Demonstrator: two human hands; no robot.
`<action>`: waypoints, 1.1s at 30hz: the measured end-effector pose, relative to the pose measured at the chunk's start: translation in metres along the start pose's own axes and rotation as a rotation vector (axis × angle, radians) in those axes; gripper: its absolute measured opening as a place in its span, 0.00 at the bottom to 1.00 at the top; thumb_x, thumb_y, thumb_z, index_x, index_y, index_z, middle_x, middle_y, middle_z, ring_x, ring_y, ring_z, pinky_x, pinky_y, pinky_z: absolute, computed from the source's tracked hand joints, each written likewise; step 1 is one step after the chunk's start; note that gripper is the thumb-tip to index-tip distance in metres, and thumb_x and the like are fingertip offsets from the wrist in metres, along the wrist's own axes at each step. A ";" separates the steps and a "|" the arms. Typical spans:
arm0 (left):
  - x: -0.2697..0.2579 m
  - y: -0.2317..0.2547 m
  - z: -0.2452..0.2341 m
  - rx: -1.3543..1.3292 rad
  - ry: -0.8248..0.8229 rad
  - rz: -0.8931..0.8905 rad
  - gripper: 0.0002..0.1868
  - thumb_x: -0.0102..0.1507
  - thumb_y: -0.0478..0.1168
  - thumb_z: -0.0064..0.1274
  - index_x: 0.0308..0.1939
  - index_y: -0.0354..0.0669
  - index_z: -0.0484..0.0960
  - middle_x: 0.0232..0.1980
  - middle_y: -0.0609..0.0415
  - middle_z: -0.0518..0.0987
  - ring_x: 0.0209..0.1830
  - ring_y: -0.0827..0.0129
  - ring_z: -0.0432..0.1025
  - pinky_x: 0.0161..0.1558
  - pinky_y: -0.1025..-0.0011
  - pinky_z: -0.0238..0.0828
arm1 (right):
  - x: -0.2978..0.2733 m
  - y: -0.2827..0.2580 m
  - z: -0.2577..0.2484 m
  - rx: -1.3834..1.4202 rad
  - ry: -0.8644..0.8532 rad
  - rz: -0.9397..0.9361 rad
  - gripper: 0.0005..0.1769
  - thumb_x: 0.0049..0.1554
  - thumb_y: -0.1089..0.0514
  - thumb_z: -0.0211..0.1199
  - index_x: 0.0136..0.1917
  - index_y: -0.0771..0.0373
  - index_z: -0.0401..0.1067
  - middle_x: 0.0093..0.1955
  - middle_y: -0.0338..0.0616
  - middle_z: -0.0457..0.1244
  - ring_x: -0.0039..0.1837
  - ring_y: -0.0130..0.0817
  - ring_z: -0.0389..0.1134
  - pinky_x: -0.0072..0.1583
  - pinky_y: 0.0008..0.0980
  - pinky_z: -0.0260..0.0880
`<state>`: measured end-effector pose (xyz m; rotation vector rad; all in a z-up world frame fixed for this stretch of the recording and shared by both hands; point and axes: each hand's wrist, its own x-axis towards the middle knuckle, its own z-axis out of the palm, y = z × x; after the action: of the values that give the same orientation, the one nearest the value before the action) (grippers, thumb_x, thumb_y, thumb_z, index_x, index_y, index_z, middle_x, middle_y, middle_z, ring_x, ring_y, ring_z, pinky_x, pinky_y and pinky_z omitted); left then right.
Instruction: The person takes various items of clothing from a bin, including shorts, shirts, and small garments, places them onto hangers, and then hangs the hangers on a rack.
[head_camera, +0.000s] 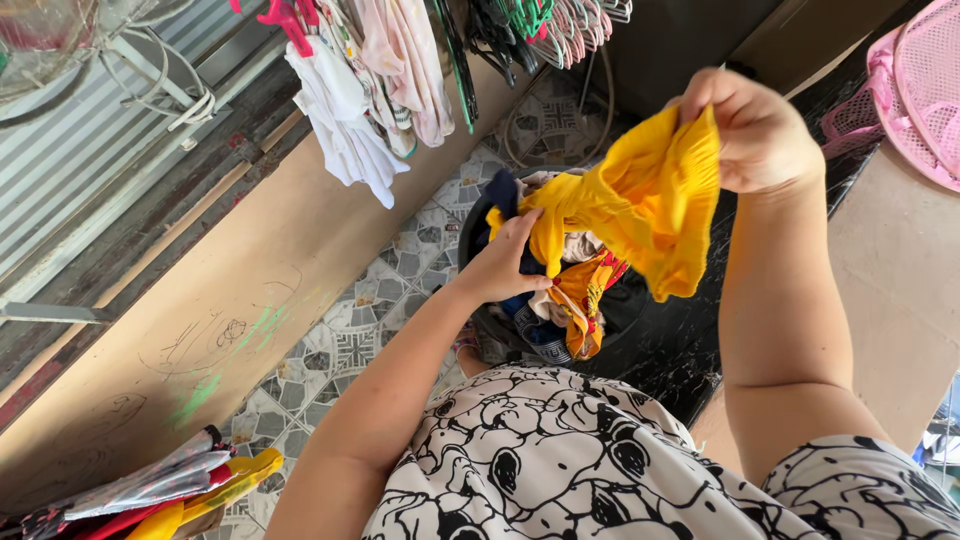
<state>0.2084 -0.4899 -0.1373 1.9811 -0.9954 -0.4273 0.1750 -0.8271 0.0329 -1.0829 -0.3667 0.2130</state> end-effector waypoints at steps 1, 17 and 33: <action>0.001 0.004 -0.002 -0.015 0.043 0.058 0.58 0.52 0.55 0.69 0.78 0.40 0.52 0.74 0.36 0.62 0.77 0.44 0.57 0.73 0.54 0.56 | 0.004 -0.002 0.010 0.000 -0.001 -0.001 0.09 0.61 0.74 0.58 0.55 0.71 0.67 0.50 0.53 0.65 0.48 0.36 0.68 0.53 0.31 0.70; 0.023 -0.009 0.007 -0.735 0.070 -0.075 0.24 0.64 0.47 0.53 0.62 0.38 0.80 0.55 0.53 0.83 0.57 0.59 0.76 0.61 0.55 0.70 | 0.025 -0.025 0.075 0.095 0.101 -0.302 0.12 0.66 0.63 0.65 0.54 0.70 0.64 0.46 0.53 0.64 0.48 0.40 0.67 0.51 0.34 0.69; 0.021 0.020 0.016 0.259 0.215 -0.002 0.59 0.47 0.47 0.64 0.78 0.41 0.50 0.78 0.33 0.55 0.75 0.41 0.54 0.65 0.47 0.61 | 0.026 -0.017 0.062 0.005 0.278 -0.281 0.18 0.66 0.59 0.65 0.62 0.70 0.63 0.53 0.52 0.65 0.54 0.42 0.69 0.57 0.38 0.70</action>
<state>0.2015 -0.5217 -0.1286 2.2035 -0.9490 -0.0842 0.1745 -0.7750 0.0791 -1.0272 -0.2638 -0.1851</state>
